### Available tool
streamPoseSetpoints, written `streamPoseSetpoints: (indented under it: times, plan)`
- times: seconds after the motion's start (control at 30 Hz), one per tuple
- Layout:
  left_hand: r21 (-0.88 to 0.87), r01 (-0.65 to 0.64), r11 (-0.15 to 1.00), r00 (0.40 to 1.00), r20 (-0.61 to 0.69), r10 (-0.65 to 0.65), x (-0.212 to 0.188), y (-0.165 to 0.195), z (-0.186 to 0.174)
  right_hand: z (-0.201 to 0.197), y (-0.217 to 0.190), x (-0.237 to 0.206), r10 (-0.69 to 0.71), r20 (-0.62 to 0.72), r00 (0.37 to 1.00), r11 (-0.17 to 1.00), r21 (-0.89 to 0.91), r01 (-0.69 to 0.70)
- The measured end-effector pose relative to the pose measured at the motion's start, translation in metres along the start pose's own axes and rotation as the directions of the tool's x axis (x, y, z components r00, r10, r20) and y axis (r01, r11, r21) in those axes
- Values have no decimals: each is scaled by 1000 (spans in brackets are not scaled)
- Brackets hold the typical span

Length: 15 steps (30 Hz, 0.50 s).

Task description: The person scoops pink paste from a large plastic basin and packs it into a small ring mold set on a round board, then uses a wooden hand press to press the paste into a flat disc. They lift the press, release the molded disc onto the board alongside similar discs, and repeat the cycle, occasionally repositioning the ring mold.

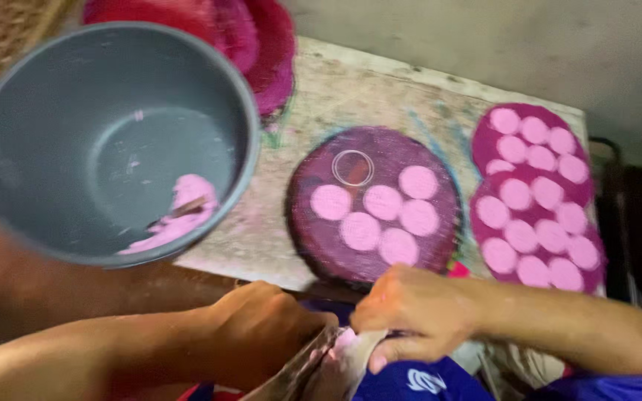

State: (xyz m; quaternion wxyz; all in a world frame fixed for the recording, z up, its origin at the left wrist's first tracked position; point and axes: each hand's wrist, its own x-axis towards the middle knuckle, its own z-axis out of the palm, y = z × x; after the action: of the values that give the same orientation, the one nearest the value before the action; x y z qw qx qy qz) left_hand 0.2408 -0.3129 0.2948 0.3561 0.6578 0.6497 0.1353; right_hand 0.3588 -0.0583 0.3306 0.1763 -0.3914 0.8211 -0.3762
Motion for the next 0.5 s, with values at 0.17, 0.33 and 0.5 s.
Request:
streamPoseSetpoints:
  times: [0.17, 0.33, 0.5]
  plan:
    - [-53, 63, 997, 902, -424, -79, -98, -83, 19, -1, 14, 72, -49, 10, 999, 958, 284, 44]
    - [-678, -127, 724, 901, -384, -202, -182, -197, 16, -62, 21, 143, -159, -174, 972, 891, -449, 65]
    - [-938, -346, -6, 877, -322, -356, -221, -250, 36, -119, 41, 246, -301, 70, 951, 95, -990, 103]
